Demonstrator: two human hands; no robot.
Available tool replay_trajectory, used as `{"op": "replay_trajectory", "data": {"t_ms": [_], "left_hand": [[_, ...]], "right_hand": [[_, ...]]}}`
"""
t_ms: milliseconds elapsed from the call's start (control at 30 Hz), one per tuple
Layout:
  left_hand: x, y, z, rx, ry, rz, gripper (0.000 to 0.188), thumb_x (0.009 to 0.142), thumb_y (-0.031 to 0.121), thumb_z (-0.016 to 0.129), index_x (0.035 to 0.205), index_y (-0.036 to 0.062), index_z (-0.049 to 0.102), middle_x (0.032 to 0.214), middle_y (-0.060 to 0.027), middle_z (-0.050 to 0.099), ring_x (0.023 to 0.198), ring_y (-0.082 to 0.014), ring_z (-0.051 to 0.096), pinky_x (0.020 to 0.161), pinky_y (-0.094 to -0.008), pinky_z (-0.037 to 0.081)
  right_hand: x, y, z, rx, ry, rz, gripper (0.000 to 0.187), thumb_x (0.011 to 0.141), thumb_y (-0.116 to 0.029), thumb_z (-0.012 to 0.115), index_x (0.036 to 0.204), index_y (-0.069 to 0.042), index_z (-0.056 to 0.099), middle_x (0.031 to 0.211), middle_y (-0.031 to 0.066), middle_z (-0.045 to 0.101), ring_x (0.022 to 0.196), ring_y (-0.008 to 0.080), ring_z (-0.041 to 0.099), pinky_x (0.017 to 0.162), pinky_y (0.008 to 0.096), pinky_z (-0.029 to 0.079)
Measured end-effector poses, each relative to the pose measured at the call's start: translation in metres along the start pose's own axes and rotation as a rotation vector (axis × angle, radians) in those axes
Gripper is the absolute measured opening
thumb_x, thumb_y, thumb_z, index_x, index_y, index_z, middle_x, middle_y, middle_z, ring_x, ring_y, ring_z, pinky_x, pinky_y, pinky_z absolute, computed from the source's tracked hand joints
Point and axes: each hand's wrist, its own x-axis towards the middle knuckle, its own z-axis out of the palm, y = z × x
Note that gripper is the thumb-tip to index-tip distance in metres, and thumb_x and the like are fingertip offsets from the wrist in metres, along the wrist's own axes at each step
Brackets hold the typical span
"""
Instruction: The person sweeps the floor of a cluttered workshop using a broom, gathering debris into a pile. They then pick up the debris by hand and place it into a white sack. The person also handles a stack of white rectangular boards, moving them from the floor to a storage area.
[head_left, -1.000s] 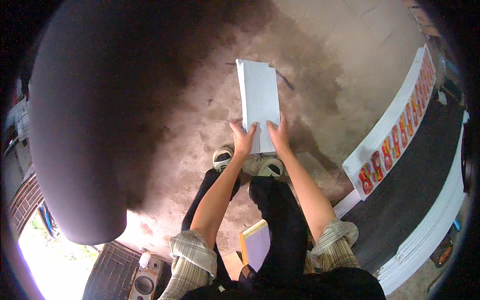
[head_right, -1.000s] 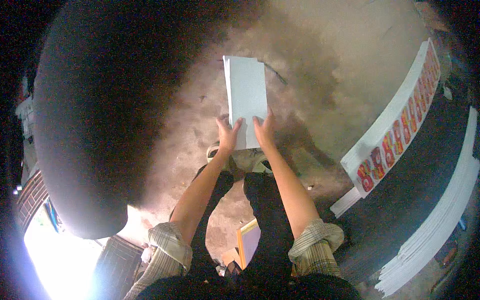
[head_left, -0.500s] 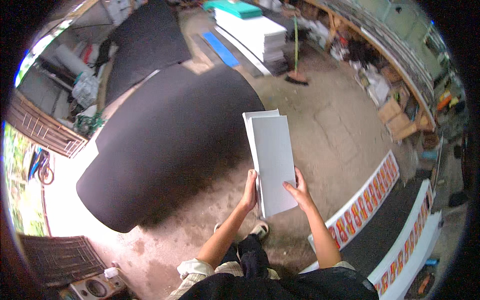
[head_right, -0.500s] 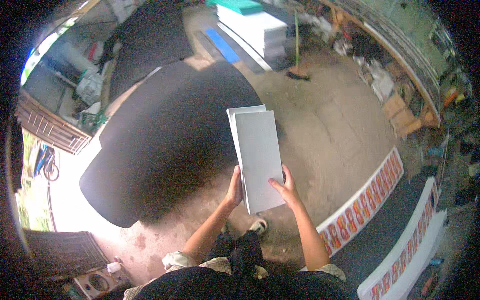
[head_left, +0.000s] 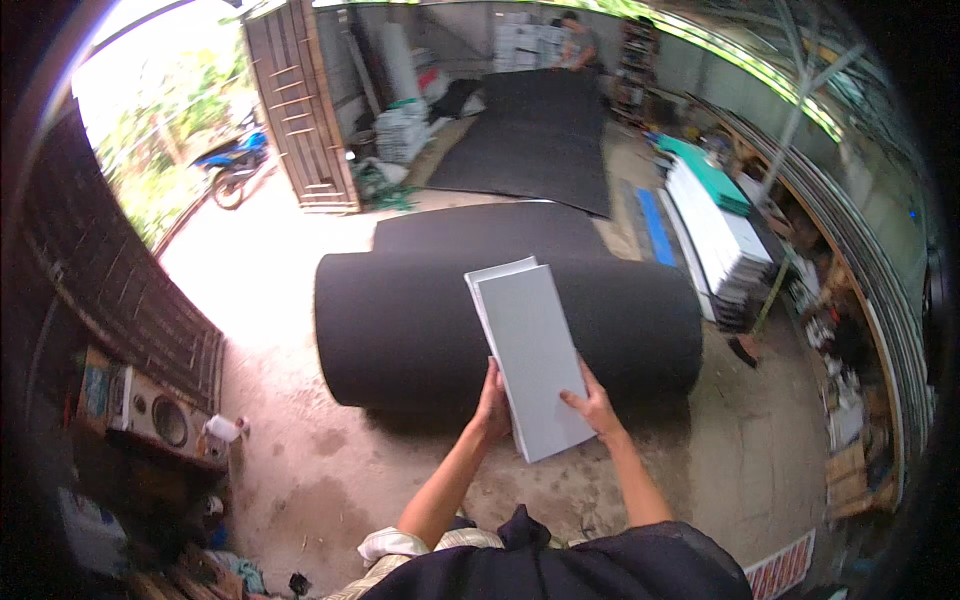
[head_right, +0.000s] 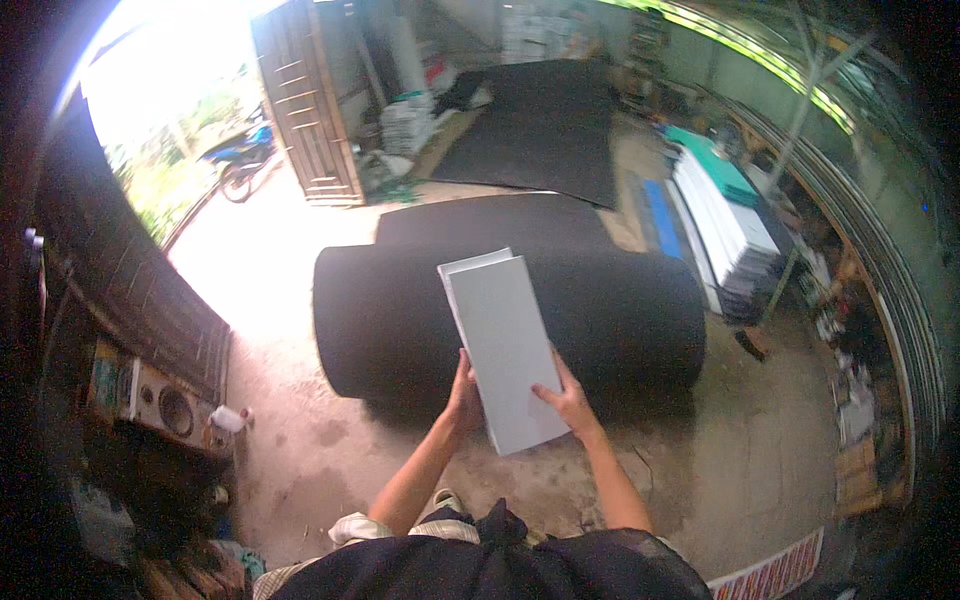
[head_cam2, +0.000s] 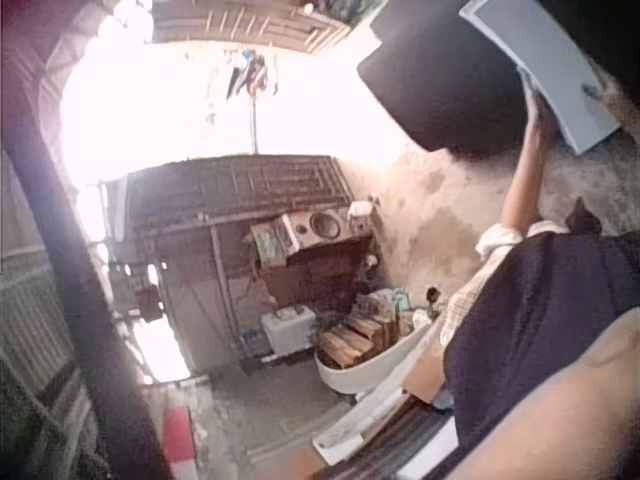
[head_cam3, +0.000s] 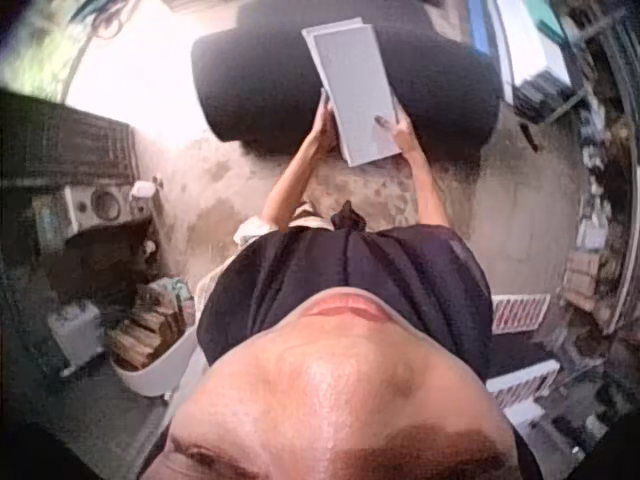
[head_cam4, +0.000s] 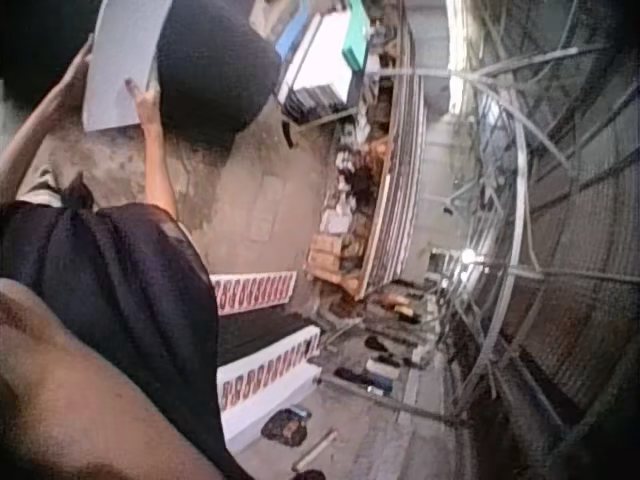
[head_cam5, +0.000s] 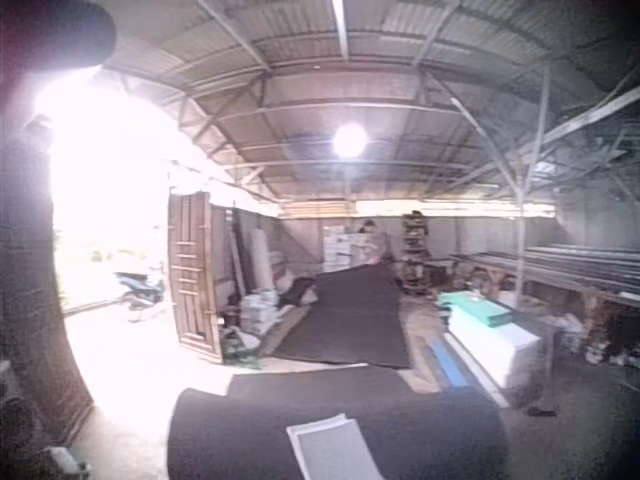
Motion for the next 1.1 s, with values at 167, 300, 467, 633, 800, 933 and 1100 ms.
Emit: {"op": "replay_trajectory", "data": {"t_ms": [167, 300, 467, 633, 800, 933, 1100], "left_hand": [[-0.075, 0.107, -0.120, -0.022, 0.231, 0.362, 0.064, 0.080, 0.055, 0.022, 0.120, 0.0052, 0.029, 0.117, -0.0094, 0.038, 0.106, -0.0211, 0.038, 0.088, -0.0344, 0.030], [-0.109, 0.165, -0.191, 0.089, 0.579, 0.700, 0.060, 0.081, 0.051, 0.026, 0.118, 0.0038, 0.028, 0.112, -0.0117, 0.040, 0.102, -0.0194, 0.039, 0.086, -0.0318, 0.032], [-0.129, 0.217, -0.244, 0.388, 0.885, 0.940, 0.061, 0.080, 0.031, 0.048, 0.125, 0.0048, 0.016, 0.123, -0.0144, 0.027, 0.111, -0.0227, 0.031, 0.090, -0.0327, 0.028], [-0.129, 0.278, -0.319, 0.473, 0.918, 0.913, 0.060, 0.082, 0.028, 0.043, 0.129, 0.0138, 0.007, 0.131, -0.0120, 0.014, 0.118, -0.0257, 0.022, 0.095, -0.0345, 0.022], [-0.093, 0.366, -0.385, 0.596, 0.985, 0.857, 0.062, 0.083, 0.028, 0.040, 0.129, 0.0145, 0.000, 0.131, -0.0122, 0.014, 0.117, -0.0257, 0.022, 0.095, -0.0341, 0.022], [-0.078, 0.445, -0.435, 0.700, 0.945, 0.837, 0.064, 0.082, 0.024, 0.039, 0.128, 0.0147, -0.004, 0.131, -0.0142, 0.012, 0.117, -0.0253, 0.022, 0.095, -0.0334, 0.021], [-0.081, 0.530, -0.495, 0.665, 0.956, 0.847, 0.066, 0.079, 0.020, 0.042, 0.129, 0.0128, -0.001, 0.129, -0.0155, 0.016, 0.116, -0.0242, 0.025, 0.094, -0.0326, 0.023]], "right_hand": [[0.080, -0.011, 0.179, 0.036, -0.312, -0.068, 0.068, 0.070, -0.020, 0.059, 0.126, -0.006, 0.022, 0.124, 0.0126, 0.031, 0.113, 0.0208, 0.030, 0.093, 0.0289, 0.022], [0.124, -0.034, 0.286, 0.040, -0.428, -0.148, 0.070, 0.070, -0.019, 0.058, 0.127, -0.006, 0.019, 0.122, 0.0140, 0.034, 0.109, 0.0226, 0.036, 0.091, 0.0298, 0.027], [0.172, -0.047, 0.376, 0.085, -0.581, -0.142, 0.070, 0.071, -0.020, 0.058, 0.128, -0.012, 0.018, 0.121, 0.0161, 0.035, 0.107, 0.0251, 0.039, 0.090, 0.0329, 0.030], [0.231, -0.038, 0.460, 0.080, -0.686, -0.124, 0.070, 0.072, -0.018, 0.057, 0.128, -0.010, 0.016, 0.124, 0.0141, 0.030, 0.112, 0.0230, 0.032, 0.091, 0.0308, 0.026], [0.332, -0.035, 0.528, 0.137, -0.716, -0.207, 0.072, 0.071, -0.020, 0.058, 0.127, -0.008, 0.016, 0.124, 0.0154, 0.028, 0.111, 0.0241, 0.032, 0.091, 0.0315, 0.027], [0.399, -0.033, 0.591, 0.131, -0.722, -0.234, 0.074, 0.070, -0.021, 0.059, 0.127, -0.008, 0.013, 0.125, 0.0177, 0.025, 0.112, 0.0257, 0.031, 0.091, 0.0334, 0.028], [0.462, -0.057, 0.670, 0.171, -0.837, -0.205, 0.080, 0.069, -0.018, 0.059, 0.128, -0.009, 0.005, 0.124, 0.0210, 0.023, 0.114, 0.0290, 0.028, 0.092, 0.0359, 0.026]]}}
